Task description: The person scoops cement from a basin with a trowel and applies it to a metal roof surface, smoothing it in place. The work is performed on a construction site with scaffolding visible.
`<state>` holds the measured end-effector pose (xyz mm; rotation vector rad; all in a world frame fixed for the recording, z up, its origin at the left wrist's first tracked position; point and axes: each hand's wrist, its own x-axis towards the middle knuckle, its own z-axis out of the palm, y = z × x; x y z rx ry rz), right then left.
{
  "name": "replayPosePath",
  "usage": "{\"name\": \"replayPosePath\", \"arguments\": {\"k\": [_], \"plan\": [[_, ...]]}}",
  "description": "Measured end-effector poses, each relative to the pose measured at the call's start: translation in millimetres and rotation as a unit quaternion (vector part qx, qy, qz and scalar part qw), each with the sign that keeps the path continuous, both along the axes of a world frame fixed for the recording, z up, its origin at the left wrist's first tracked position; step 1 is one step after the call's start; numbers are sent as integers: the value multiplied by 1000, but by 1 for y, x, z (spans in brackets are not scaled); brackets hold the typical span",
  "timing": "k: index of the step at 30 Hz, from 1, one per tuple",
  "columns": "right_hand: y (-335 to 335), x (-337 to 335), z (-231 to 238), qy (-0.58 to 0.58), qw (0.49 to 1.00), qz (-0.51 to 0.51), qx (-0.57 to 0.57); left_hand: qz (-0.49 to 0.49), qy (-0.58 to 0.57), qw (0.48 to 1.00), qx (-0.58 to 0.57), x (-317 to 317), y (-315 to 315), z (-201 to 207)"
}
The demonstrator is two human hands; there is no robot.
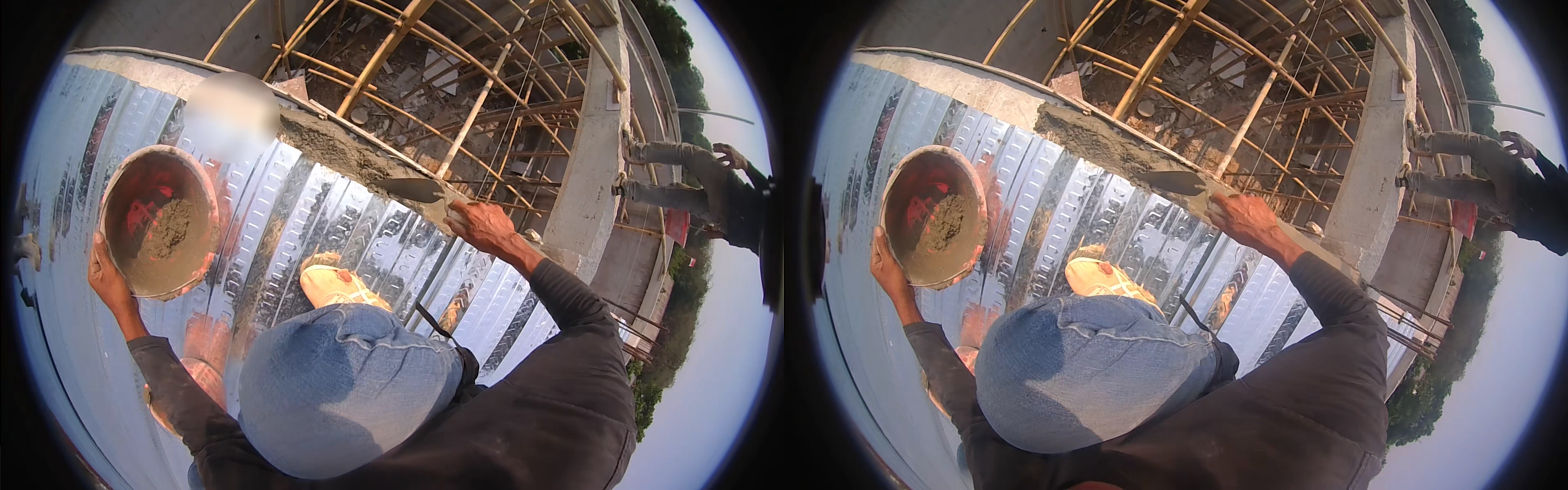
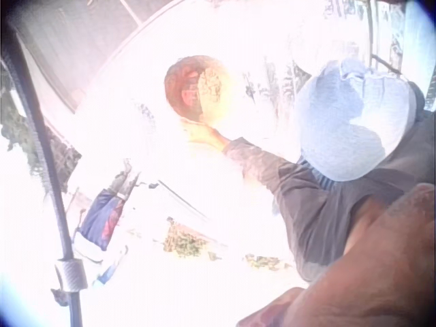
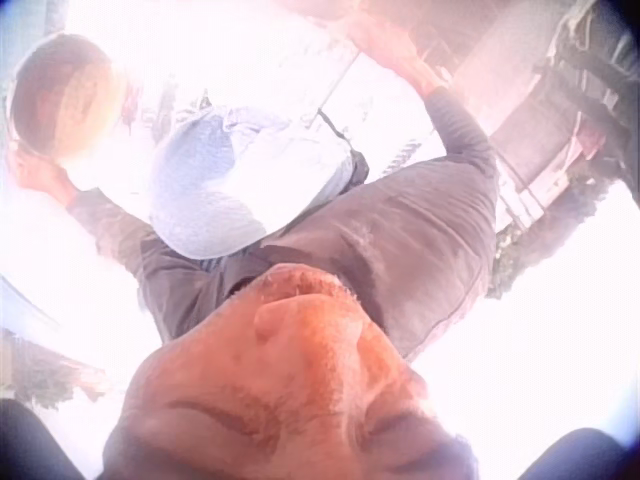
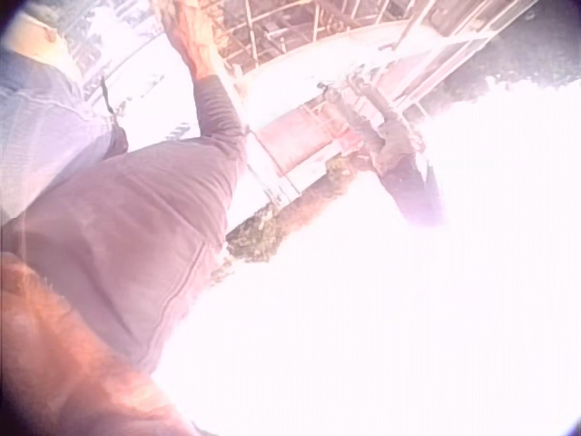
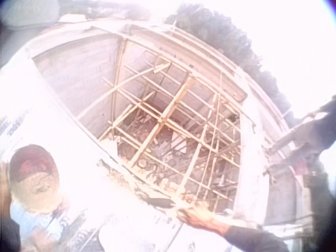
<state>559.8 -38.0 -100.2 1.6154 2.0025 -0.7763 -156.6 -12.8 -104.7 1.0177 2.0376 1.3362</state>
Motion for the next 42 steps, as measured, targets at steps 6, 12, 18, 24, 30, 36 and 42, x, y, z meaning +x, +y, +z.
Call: {"name": "replayPosePath", "arguments": {"k": [6,12,18,24,30,36,42], "plan": [[-10,9,-5,15,999,35,14,-11,21,1000,11,9,2,4],[-4,15,3,-19,999,30,-6,17,24,1000,-3,2,-5,3],[-11,16,5,4,999,3,-33,12,33,999,6,5,-5,2],[-22,18,-4,20,999,-11,-36,8,39,999,3,7,-5,3],[6,-3,-17,28,998,-52,15,19,13,1000,-3,2,-6,4],[14,-15,-6,10,997,-69,36,25,35,999,2,8,-8,2],[36,-10,-2,-7,998,38,48,33,39,999,-6,2,-9,0]]}}
